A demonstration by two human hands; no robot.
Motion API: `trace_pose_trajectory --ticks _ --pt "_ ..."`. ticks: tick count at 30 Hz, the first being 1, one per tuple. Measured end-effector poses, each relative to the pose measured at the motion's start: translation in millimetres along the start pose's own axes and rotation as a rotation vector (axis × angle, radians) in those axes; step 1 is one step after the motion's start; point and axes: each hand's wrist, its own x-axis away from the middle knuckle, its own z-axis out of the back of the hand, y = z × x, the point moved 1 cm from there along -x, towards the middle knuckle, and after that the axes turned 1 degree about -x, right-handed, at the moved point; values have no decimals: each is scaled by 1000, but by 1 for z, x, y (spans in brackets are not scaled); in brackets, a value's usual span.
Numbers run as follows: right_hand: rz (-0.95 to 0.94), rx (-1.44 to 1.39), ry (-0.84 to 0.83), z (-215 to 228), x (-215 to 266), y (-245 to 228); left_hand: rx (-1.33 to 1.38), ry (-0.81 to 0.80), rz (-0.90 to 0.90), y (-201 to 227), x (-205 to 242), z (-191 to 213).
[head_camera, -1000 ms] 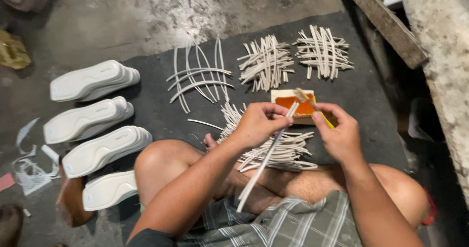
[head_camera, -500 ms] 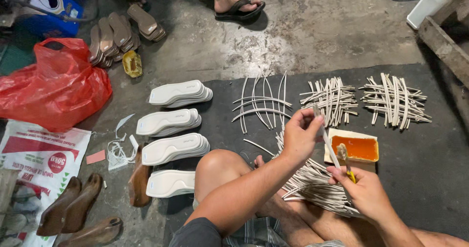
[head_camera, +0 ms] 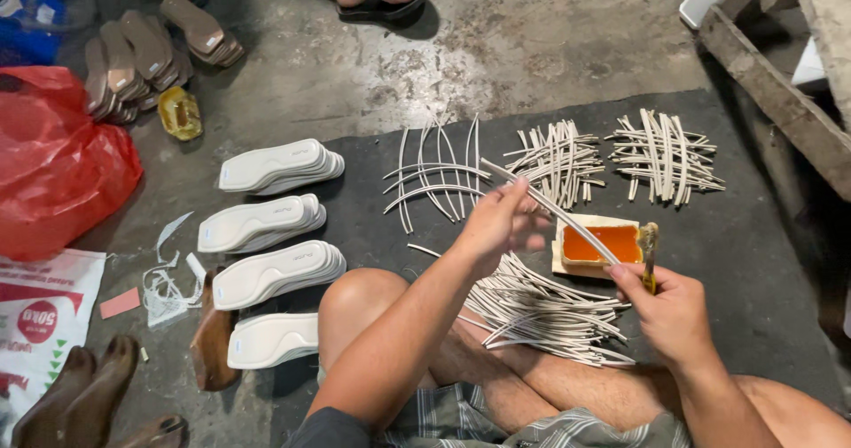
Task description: The person sits on the floor and applies an orange adhesive to thin white cords using a toothbrush. They pick up cords, apply the adhesive, and place them into a pile.
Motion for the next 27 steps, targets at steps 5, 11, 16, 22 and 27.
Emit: trace_pose_trajectory --ticks 5,11,16,22,27 --pt "-6 139 -4 20 -3 -5 -891 -266 -494 -20 52 -41" --pt "-33 358 -202 27 5 -21 -1291 -301 -1163 -22 54 -50" --pt "62 396 -285 28 10 -43 -1145 -440 -797 -25 43 -54" --pt "262 28 23 25 10 -67 -746 -211 -382 -34 34 -50" --pt "376 297 165 26 19 -91 -509 -173 -275 -29 21 -40"
